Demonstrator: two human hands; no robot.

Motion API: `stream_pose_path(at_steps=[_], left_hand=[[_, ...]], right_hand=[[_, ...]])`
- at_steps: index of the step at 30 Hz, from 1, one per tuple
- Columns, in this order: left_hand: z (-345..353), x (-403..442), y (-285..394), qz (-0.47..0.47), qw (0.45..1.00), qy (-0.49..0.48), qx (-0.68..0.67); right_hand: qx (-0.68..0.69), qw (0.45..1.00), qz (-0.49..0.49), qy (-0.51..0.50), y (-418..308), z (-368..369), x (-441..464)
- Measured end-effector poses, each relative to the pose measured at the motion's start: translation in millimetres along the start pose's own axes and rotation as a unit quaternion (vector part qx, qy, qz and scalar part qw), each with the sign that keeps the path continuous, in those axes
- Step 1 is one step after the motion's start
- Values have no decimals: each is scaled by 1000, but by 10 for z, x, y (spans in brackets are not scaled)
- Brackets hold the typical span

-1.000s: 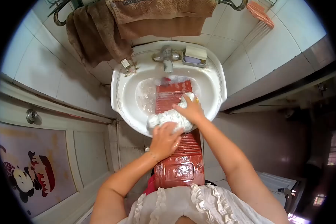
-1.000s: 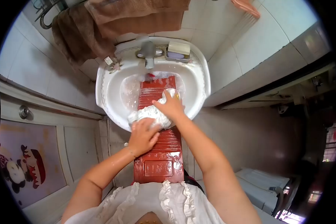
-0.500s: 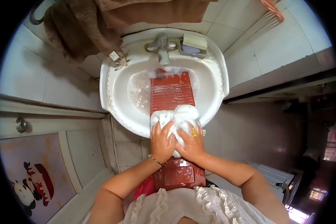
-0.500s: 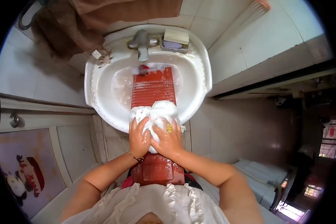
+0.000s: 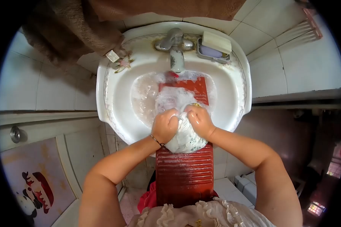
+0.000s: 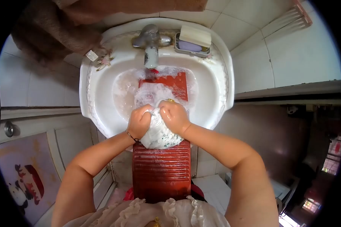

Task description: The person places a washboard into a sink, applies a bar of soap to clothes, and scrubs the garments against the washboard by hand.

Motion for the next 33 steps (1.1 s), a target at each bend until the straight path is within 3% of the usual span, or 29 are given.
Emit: stream_pose_path(at_steps=[7, 11, 13, 14, 15, 18, 19, 20, 21, 23, 24, 25, 27, 29, 31, 33], left_hand=[[-14, 52, -162, -44, 998, 20, 31], [-100, -30, 105, -33, 992, 16, 117], [-156, -320, 427, -31, 987, 35, 153], [-165, -464, 580, 72, 980, 29, 183], [-210, -644, 673, 73, 980, 30, 182], [-514, -1054, 1244, 157, 980, 64, 102], [-559, -1135, 1234, 36, 999, -8, 4], [-524, -1258, 1164, -88, 988, -80, -95], [-564, -1303, 1146, -87, 988, -79, -95], [-443, -1372, 1134, -26, 969, -231, 79], [-481, -1346, 1220, -37, 960, -247, 128], [-492, -1272, 1296, 44, 961, -220, 163], [-567, -998, 1415, 94, 931, -220, 274], [-747, -639, 1501, 145, 958, -67, 240], [-995, -411, 1864, 249, 946, 75, 192], [-1092, -358, 2009, 261, 954, 94, 112]], right_hand=[[30, 990, 106, 93, 183, -85, 126], [-2, 978, 94, 188, 143, -238, -1], [87, 942, 261, 191, 227, -260, -308], [132, 939, 289, 130, 223, -323, -414], [131, 939, 288, 131, 107, -465, -605], [-110, 972, 188, -89, -543, -520, -1151], [-163, 959, 160, -170, -679, -436, -1375], [-192, 963, 109, -153, -741, -407, -1528], [-193, 963, 109, -153, -795, -376, -1615], [-284, 948, 77, -122, -973, -349, -1742], [-293, 955, 7, -57, -1111, -360, -1777], [-294, 954, 8, -54, -1145, -366, -1768], [-351, 935, -43, 23, -1360, -496, -1623], [-327, 936, -67, 117, -1688, -703, -1480], [-309, 909, -164, 227, -2110, -875, -1523], [-277, 905, -205, 251, -2272, -872, -1634]])
Point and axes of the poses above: each hand's wrist, its own x-axis towards the middle knuckle, its own z-axis out of the palm, y = z × x, the point moved 7 cm from there along x, towards the middle knuckle, and after that the axes turned 9 degrees about z, right-handed, at the moved point
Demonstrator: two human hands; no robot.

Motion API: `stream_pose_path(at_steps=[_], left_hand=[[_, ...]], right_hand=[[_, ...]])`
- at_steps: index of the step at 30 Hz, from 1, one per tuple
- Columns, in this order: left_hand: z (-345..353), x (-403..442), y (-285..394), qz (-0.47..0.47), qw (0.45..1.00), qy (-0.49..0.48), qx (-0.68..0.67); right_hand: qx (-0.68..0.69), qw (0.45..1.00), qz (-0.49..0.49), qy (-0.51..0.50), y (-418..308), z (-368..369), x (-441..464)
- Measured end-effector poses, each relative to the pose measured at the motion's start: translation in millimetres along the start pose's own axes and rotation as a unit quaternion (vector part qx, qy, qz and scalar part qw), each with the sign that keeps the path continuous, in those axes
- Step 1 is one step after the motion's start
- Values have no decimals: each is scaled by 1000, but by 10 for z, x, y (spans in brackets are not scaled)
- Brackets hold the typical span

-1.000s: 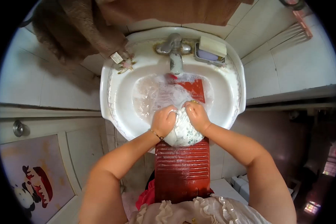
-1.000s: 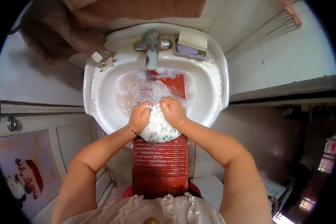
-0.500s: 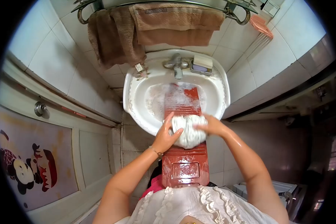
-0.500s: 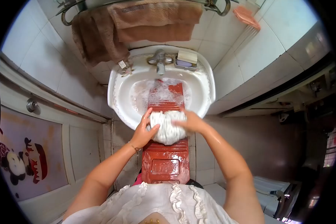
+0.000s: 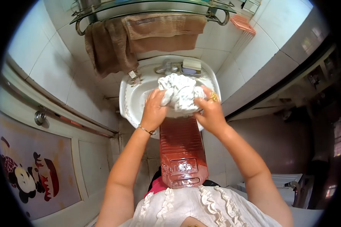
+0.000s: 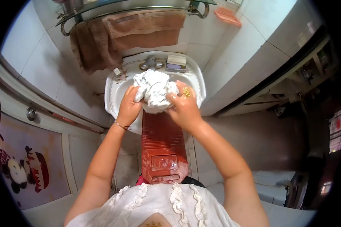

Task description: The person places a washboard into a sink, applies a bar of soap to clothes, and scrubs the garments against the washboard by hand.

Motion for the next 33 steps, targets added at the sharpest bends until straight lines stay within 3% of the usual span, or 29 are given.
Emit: stream_pose_path(at_steps=[2, 4, 5, 6, 7, 8, 9, 10, 11, 12, 13, 14, 17, 21, 22, 23, 30, 33], left_hand=[[54, -199, -46, -47, 997, -59, -24], [165, -556, -39, -99, 975, -141, -141], [254, -816, -77, -126, 952, -221, -172], [353, -1114, -137, -154, 920, -300, -201], [424, -1413, -300, -209, 903, -298, -227], [505, -1646, -423, -264, 883, -294, -252], [447, -1611, -408, -280, 916, -211, -192], [587, -1638, -373, -281, 915, -213, -195], [680, -1611, -337, -242, 940, -173, -165], [736, -1576, -281, -200, 961, -131, -135], [825, -1492, -77, -80, 979, -176, -62], [872, -1404, 64, -66, 974, -209, -56], [1053, -1388, -359, -249, 917, -246, -191], [839, -2112, -3104, -469, 862, -55, -184], [668, -2182, -3369, -541, 824, 44, -160], [798, -2080, -3541, -550, 820, 58, -150], [1762, -1302, -3335, -534, 793, 23, -294], [1900, -1034, -3029, -511, 730, 7, -454]], right_hand=[[47, 996, -11, -79, 13, 172, -214], [30, 990, -37, -133, 139, 452, -598], [0, 986, -40, -165, 207, 573, -893], [11, 965, -40, -259, 299, 739, -1183], [20, 934, -51, -354, 339, 834, -1389], [21, 933, -46, -356, 376, 826, -1382], [75, 916, 3, -395, 426, 835, -1367], [128, 892, 51, -430, 503, 847, -1330], [202, 912, 125, -335, 656, 868, -1150], [186, 940, 121, -260, 684, 841, -899], [169, 960, 111, -191, 724, 869, -658], [145, 971, 108, -160, 776, 987, -467], [39, 966, 150, -208, 1004, 1848, -437], [35, 930, 229, -284, 1182, 2725, -632], [65, 926, 236, -289, 1081, 2707, -591], [60, 924, 238, -292, 1198, 2569, -589], [89, 926, 257, -260, 1296, 2496, -523], [108, 930, 272, -223, 1360, 2569, -517]])
Point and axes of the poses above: each hand's wrist, its own x-axis towards the middle knuckle, its own z-axis out of the palm, y = z × x, the point moved 7 cm from there along x, towards the middle knuckle, and after that the axes turned 9 degrees about z, right-handed, at the moved point
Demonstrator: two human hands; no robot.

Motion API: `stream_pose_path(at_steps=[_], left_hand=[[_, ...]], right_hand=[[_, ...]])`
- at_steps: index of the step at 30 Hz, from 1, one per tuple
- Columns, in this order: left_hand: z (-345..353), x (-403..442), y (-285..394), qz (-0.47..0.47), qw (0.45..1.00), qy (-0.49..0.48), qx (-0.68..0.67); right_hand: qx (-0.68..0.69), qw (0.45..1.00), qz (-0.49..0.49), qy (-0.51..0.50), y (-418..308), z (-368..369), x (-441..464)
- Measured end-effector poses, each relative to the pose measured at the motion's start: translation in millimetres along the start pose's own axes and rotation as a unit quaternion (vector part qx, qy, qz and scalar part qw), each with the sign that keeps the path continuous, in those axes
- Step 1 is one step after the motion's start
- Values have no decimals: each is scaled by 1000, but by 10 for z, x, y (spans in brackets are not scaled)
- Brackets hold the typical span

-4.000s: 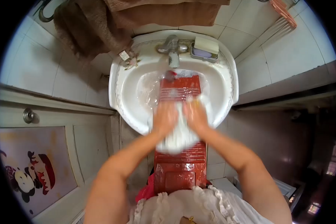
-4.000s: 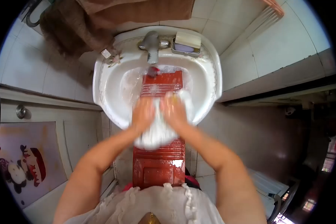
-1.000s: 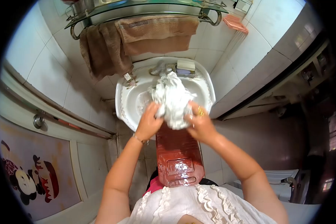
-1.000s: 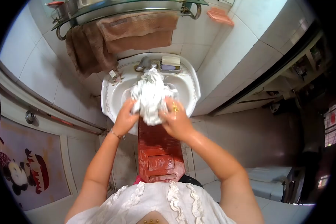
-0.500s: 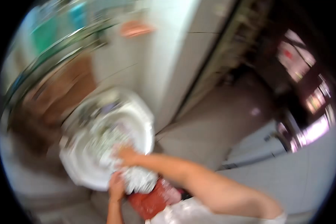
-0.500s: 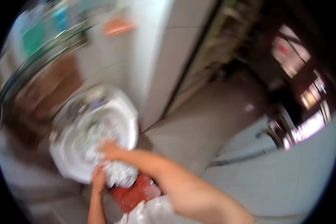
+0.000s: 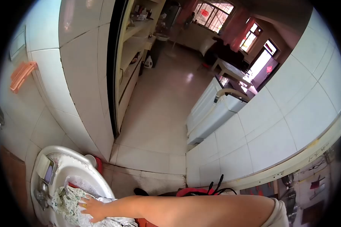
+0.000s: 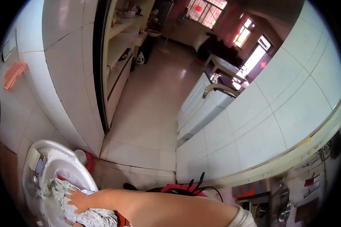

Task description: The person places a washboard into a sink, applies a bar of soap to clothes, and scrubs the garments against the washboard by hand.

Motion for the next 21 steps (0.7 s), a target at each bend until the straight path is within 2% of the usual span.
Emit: stream_pose_path(at_steps=[2, 4, 5, 7, 8, 9, 11, 12, 13, 14, 15, 16, 18, 20, 21], left_hand=[[225, -143, 137, -45, 985, -103, -129], [280, -265, 193, -47, 983, -127, -126], [296, -236, 156, 7, 994, -108, -2], [324, -198, 83, 82, 958, -40, 271], [515, -224, 104, 153, 890, -157, 399], [685, -299, 69, 219, 788, -266, 510], [359, -99, 130, 144, 866, -211, 429], [-244, 245, 146, 129, 940, -66, 308], [-915, 454, 39, 110, 974, 87, 176], [-974, 437, 13, 114, 973, 96, 176], [-850, 441, 8, 120, 942, 5, 312], [-781, 428, -12, 117, 885, -80, 444], [-789, 230, -24, 77, 697, -227, 675], [-921, 116, -103, 112, 591, -61, 797], [-924, 154, 22, 142, 691, 14, 708]], right_hand=[[15, 1000, 1, 16, 28, 14, 23], [13, 999, 6, 47, 33, -4, 23], [18, 999, 6, 45, 7, -23, 18], [-33, 999, 38, 7, 5, -72, 54], [-79, 994, 60, -50, 33, -12, 116], [-81, 994, 60, -49, 38, -10, 106], [-5, 999, 27, 26, 23, -88, 47], [-6, 999, 24, 23, 35, -79, 36], [-7, 999, 25, 24, 33, -53, 40], [-9, 999, 24, 25, 16, -102, 37], [-12, 999, 31, 11, 43, -84, 51], [-12, 999, 35, -6, 59, -39, 74], [7, 998, 56, -20, -3, -184, -3], [36, 999, 36, -3, 58, -136, -1], [24, 999, 40, 4, 81, -118, -6]])
Point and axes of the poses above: each hand's wrist, its own x-axis towards the middle knuckle, its own z-axis out of the palm, y = z × x, the point moved 7 cm from there along x, towards the middle knuckle, and after that the axes turned 9 degrees about z, right-handed, at the moved point
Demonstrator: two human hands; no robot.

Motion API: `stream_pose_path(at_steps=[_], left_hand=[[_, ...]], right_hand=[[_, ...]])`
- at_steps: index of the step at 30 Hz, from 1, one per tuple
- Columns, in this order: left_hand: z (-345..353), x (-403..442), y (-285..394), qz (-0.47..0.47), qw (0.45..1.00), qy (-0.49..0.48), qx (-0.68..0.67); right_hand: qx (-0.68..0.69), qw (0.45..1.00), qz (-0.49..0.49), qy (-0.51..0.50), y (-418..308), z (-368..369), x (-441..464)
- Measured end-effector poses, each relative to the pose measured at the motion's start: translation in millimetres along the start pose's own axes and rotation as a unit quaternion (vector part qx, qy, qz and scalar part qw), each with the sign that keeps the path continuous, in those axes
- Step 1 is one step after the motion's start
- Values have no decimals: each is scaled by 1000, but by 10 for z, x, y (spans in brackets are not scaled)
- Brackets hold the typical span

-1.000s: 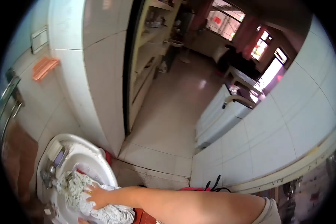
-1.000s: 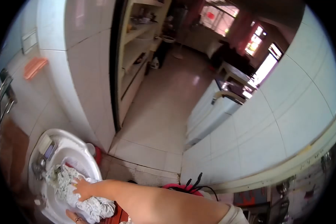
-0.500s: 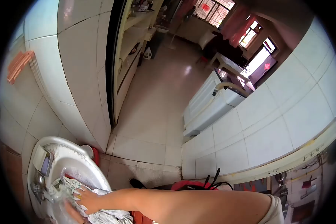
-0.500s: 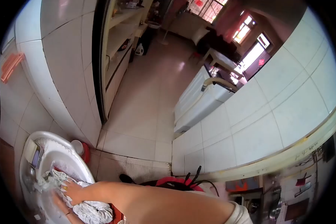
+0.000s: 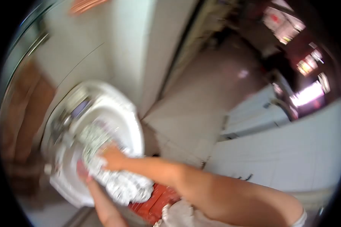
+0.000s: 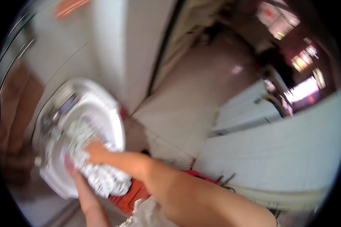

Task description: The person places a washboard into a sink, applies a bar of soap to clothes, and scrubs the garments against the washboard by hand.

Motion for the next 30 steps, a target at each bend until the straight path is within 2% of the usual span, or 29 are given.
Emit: stream_pose_path(at_steps=[1, 2, 3, 4, 5, 6, 8, 10, 11, 14, 16, 17, 18, 20, 21, 22, 23, 24, 25, 26, 27, 28, 30], left_hand=[[-184, -10, 314, -24, 963, 49, -264], [-300, -76, 753, -40, 869, 31, -493], [-423, -227, 1270, -25, 791, -46, -609], [-577, -459, 1698, 9, 747, -148, -648], [-671, -670, 2055, 48, 739, -245, -626], [-739, -819, 2220, -14, 737, -305, -603], [-904, -911, 2149, -6, 755, -296, -585], [-856, -738, 1559, -73, 750, -72, -654], [-792, -700, 1155, -111, 748, 43, -653], [467, -556, -656, -191, 812, 183, -520], [163, -521, -39, -246, 709, 222, -623], [-9, -530, 371, -289, 586, 246, -716], [-242, -566, 604, -287, 586, 247, -717], [-627, -417, 1328, -140, 539, 79, -827], [-764, -425, 1626, -92, 663, -42, -742], [-779, -485, 1837, -43, 762, -160, -627], [-784, -498, 1929, 30, 827, -174, -534], [-726, -492, 1956, 29, 827, -172, -534], [-752, -409, 1807, 19, 901, -43, -431], [-810, -356, 1677, 12, 945, 88, -314], [-737, -275, 1621, 18, 954, 132, -270], [-768, -216, 1649, 19, 959, 176, -223], [-592, -70, 1735, -7, 987, 57, -151]], right_hand=[[-11, 1000, 4, 8, 4, -13, -21], [-17, 1000, 10, -2, 10, -53, -30], [-72, 997, -9, 5, -13, -100, -28], [-131, 991, 1, -9, -46, -111, -15], [-189, 982, 8, -24, -71, -129, 4], [-211, 976, -47, -6, 32, -62, 25], [-232, 970, -67, 10, -56, -43, -19], [-190, 981, -15, 28, -25, -42, 19], [-179, 983, -26, 21, -52, -52, 13], [-158, 987, -23, 28, -100, -61, -2], [-171, 984, -16, 38, -79, -62, 0], [-171, 984, -24, 42, -91, -72, -1], [-171, 984, -26, 43, -90, -44, 10], [-33, 989, -7, 142, 27, -149, 94], [-34, 989, -7, 145, 82, -112, 165], [-17, 975, 27, 220, 141, -199, 193], [-9, 966, 42, 256, 203, -255, 209], [1, 955, 56, 291, 220, -341, 211], [-73, 982, 84, 152, 127, -316, 269], [-145, 983, 111, 11, 103, -224, 282], [-130, 989, 32, 69, 122, -86, 339], [-129, 989, 33, 70, 170, -51, 359], [-127, 964, -233, -15, -140, 140, 227]])
Point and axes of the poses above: each hand's wrist, its own x-axis towards the middle knuckle, its own z-axis out of the palm, y = z × x, the point moved 7 cm from there along x, towards the middle knuckle, and after that the axes turned 9 degrees about z, right-handed, at the moved point
